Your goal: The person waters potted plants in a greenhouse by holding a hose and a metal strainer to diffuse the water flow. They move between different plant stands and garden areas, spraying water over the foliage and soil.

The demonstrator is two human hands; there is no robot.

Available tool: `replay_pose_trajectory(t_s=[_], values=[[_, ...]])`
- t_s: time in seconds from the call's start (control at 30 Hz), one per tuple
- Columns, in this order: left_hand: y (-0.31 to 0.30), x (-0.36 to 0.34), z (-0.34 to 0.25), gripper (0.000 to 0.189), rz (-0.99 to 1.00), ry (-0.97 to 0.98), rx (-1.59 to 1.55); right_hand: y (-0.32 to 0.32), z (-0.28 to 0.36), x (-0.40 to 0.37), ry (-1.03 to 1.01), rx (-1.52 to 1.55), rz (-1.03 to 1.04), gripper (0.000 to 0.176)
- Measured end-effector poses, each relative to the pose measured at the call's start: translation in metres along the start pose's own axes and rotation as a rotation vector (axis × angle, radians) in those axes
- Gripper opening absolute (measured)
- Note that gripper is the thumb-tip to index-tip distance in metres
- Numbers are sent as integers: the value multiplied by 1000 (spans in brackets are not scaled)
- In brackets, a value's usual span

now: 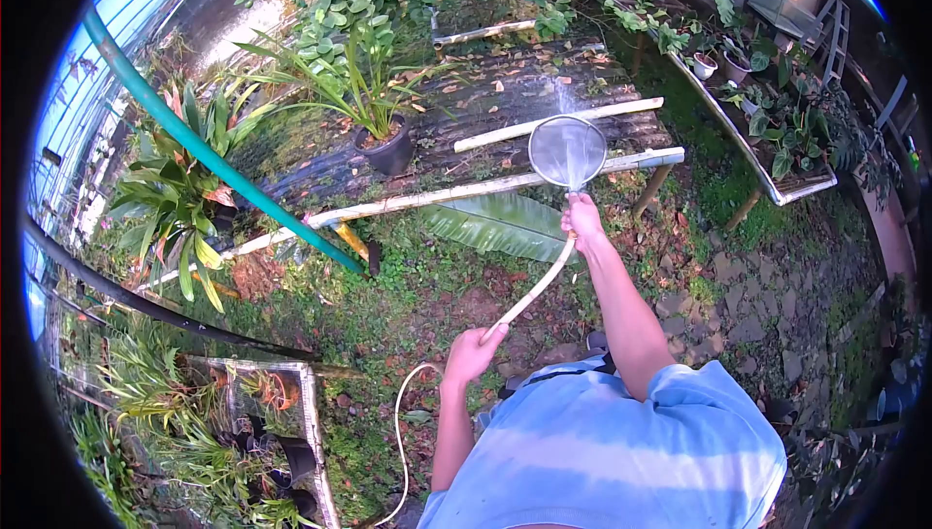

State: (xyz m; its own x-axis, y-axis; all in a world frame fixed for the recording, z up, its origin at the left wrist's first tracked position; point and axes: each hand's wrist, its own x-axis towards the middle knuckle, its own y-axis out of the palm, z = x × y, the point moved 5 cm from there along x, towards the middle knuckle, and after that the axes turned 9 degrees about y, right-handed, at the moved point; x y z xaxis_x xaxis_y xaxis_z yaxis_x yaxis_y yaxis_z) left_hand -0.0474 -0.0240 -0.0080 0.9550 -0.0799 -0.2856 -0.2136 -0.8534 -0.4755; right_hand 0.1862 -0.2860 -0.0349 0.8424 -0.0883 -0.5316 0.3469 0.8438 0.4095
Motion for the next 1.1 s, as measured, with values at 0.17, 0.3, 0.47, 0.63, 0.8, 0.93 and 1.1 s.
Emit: replay_pose_trajectory(t_s=[0.17, 0.3, 0.47, 0.63, 0.8, 0.93, 1.1], values=[[62, 56, -58, 65, 23, 111, 62, -57, 72, 47, -42, 1, 38, 13], [119, 97, -111, 66, 27, 92, 42, -111, 128, 92, -30, 54, 42, 13], [170, 125, -163, 63, -11, 79, 27, -148, 186, 119, -26, 32, 43, 13], [198, 142, -191, 58, -112, 77, -19, -169, 214, 134, -70, 65, 27, 13], [205, 145, -192, 57, -100, 53, 14, -171, 212, 138, 27, -53, 168, 10], [200, 139, -194, 52, -156, 27, -18, -156, 211, 139, -13, -14, 146, 10], [189, 128, -187, 51, -181, 33, 31, -142, 193, 130, 100, -161, 235, 13]])
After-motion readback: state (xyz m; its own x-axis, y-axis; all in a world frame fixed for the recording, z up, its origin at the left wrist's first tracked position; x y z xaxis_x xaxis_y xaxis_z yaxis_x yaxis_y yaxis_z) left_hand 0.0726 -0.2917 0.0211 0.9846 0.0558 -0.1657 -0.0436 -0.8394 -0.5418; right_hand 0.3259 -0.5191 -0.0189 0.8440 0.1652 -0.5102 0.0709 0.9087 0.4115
